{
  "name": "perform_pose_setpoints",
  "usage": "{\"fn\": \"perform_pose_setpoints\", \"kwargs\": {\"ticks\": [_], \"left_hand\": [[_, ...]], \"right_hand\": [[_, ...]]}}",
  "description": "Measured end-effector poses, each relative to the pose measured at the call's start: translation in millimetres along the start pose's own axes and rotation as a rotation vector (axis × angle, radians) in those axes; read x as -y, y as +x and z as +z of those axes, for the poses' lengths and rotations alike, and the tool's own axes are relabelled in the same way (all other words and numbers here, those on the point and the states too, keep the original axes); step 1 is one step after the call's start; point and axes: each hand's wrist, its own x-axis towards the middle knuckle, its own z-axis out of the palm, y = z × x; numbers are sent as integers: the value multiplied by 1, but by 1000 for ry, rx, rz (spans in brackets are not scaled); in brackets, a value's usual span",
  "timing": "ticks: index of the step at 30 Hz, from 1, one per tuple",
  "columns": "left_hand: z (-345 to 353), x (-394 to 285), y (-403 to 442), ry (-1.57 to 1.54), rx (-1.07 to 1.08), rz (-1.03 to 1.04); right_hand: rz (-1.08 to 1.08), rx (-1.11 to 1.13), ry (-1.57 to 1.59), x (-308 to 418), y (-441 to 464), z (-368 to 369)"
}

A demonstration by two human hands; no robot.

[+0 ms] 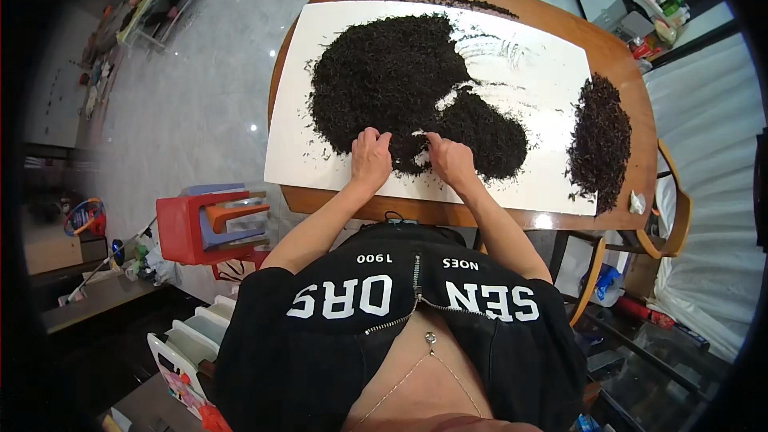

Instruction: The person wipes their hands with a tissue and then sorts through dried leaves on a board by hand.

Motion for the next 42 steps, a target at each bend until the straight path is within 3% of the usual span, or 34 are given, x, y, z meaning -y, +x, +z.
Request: {"fn": "perform_pose_setpoints", "kwargs": {"ticks": [5,13,16,24,28,33,42], "left_hand": [[-3,-7,-5,-58,21,38],[-6,7,-15,-155,-145,19],[-8,10,-17,-83,-197,24],[-3,17,-27,-35,-203,-16],[-13,32,-28,11,-311,-123],[-22,63,-32,149,-320,-253],[9,91,-43,167,-252,-430]], "right_hand": [[-13,-92,131,3,-8,4],[-190,-397,379,18,-26,11],[-249,-376,393,14,-41,8],[-134,-377,401,-4,-71,10],[-83,-447,392,-14,-82,8],[-26,-374,336,-22,-93,3],[-178,-475,333,-17,-57,-8]]}}
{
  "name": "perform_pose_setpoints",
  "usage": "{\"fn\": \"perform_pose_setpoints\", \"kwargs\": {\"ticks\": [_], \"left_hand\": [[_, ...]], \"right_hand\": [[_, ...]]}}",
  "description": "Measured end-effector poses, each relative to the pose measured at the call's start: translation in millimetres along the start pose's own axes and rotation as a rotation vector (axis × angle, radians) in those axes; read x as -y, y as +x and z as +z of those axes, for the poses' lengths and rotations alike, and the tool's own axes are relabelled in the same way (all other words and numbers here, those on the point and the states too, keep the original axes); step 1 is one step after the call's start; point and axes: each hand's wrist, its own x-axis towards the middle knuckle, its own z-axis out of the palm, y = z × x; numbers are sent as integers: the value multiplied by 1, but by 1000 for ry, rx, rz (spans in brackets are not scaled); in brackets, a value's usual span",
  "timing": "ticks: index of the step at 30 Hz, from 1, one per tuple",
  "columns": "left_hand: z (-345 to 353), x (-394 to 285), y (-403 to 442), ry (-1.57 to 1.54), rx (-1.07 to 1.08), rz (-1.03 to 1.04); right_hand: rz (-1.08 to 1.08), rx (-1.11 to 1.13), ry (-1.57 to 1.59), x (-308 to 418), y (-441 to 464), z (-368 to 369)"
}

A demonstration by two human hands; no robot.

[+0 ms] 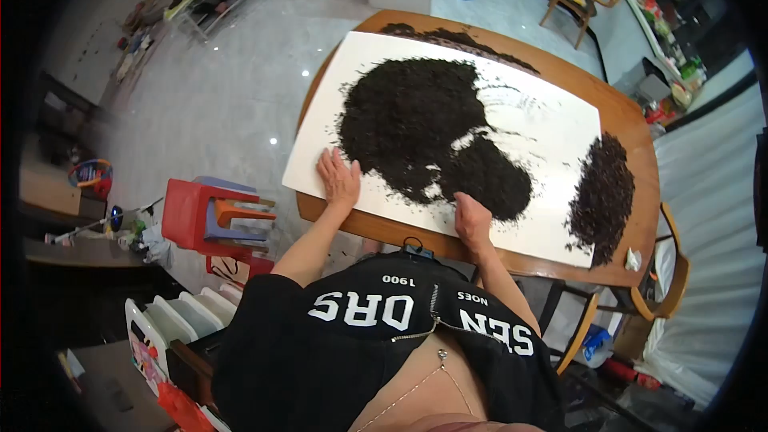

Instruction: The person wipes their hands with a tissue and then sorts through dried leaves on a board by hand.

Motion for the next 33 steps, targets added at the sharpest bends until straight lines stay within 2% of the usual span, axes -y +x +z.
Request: {"fn": "perform_pose_setpoints", "kwargs": {"ticks": [7,16,33], "left_hand": [[1,-2,-2,43,-19,17],[-1,-6,0,105,21,-8],[-2,-8,-1,122,41,-62]], "right_hand": [[49,10,109,7,-23,-27],[278,60,209,-1,-67,-62],[148,72,68,-21,-72,-41]]}}
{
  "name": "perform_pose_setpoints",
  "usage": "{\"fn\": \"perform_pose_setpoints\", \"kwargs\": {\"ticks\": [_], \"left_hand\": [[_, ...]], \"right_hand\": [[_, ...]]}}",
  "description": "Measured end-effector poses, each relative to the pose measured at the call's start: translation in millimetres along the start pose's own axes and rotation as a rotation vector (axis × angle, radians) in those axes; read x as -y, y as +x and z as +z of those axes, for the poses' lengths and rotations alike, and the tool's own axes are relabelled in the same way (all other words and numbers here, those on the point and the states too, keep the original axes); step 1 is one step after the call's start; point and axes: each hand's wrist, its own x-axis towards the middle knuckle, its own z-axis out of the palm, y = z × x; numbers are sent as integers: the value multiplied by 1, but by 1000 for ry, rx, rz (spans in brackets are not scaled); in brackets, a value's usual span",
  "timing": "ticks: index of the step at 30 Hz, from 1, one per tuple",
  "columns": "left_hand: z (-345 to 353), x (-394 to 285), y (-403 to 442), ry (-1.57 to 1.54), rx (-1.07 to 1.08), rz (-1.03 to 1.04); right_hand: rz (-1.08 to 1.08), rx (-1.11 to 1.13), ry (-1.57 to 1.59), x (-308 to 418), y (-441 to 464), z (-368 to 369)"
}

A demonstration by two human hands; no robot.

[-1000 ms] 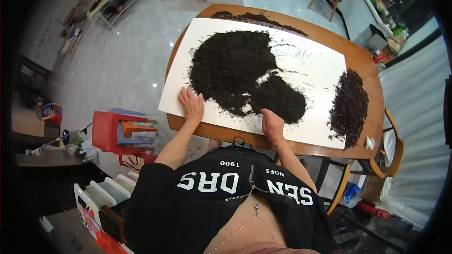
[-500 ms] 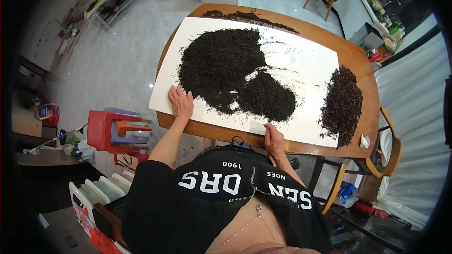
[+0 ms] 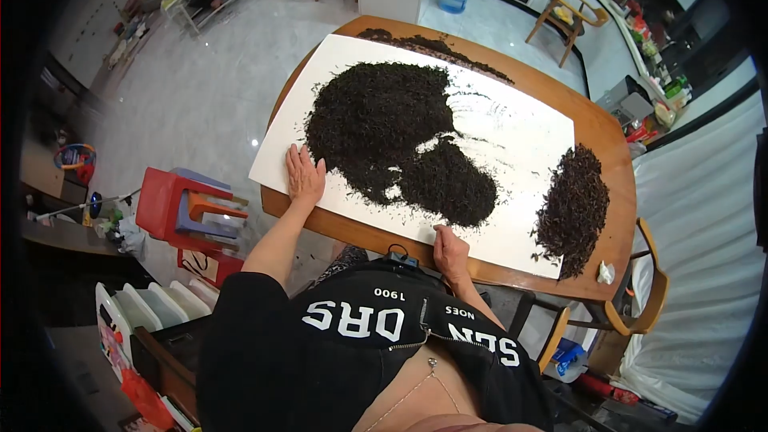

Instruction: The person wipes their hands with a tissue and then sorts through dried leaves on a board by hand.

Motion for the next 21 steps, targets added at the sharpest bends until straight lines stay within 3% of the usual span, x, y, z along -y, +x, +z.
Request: {"fn": "perform_pose_setpoints", "kwargs": {"ticks": [21], "left_hand": [[-7,-7,-2,-41,-28,-3]], "right_hand": [[-39,-9,-90,-4,-4,8]]}}
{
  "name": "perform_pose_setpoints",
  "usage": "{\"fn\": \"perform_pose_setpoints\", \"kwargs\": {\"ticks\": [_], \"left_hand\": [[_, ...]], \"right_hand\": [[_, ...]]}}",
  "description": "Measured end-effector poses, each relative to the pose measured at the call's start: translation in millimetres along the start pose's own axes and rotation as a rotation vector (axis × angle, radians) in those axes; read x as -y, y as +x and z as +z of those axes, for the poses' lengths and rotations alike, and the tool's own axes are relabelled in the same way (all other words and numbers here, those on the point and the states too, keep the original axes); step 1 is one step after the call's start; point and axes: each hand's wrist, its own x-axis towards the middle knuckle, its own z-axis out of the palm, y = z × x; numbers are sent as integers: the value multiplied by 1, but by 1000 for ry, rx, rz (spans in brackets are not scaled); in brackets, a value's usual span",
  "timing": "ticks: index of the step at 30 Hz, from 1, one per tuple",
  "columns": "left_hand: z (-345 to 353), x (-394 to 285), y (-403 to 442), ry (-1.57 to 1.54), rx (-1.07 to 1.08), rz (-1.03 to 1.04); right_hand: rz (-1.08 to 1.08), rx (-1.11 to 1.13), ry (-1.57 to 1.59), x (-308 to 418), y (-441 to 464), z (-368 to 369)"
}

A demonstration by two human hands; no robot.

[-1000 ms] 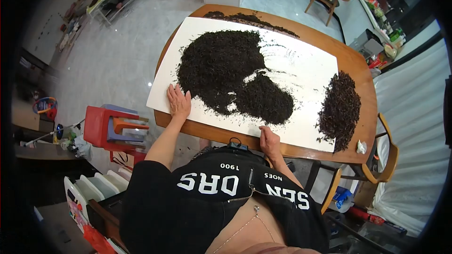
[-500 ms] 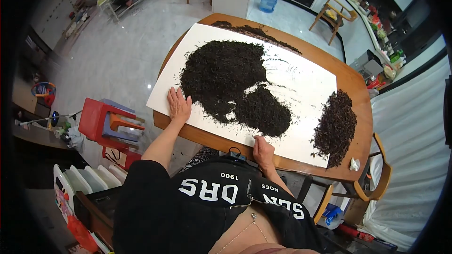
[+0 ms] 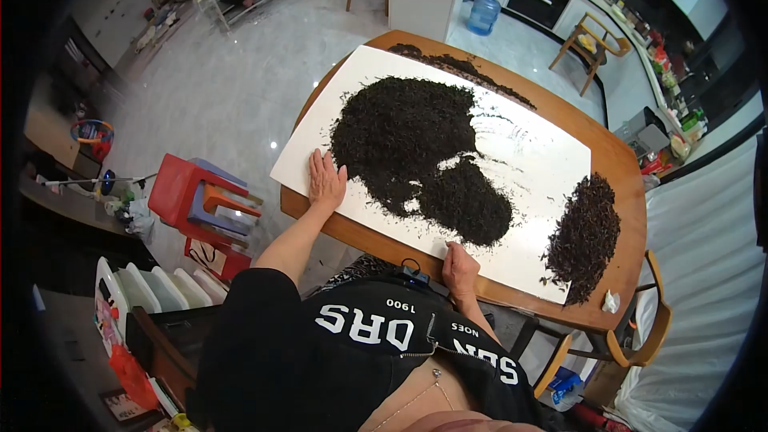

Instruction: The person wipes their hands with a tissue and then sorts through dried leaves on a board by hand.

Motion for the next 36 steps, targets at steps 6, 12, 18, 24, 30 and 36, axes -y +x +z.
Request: {"fn": "perform_pose_setpoints", "kwargs": {"ticks": [6,12,18,24,30,36], "left_hand": [[-1,2,0,-8,6,14],[0,0,0,-12,17,4],[0,0,-2,1,8,10],[1,1,-1,2,-4,21],[-3,-1,4,-13,5,19],[-2,-1,0,-26,5,12]], "right_hand": [[2,-31,9,4,2,-1],[20,-18,18,5,2,-4],[10,-12,15,7,3,-5],[-2,4,-6,4,1,-4],[-4,-5,0,5,4,-1],[12,14,-24,2,-1,0]]}}
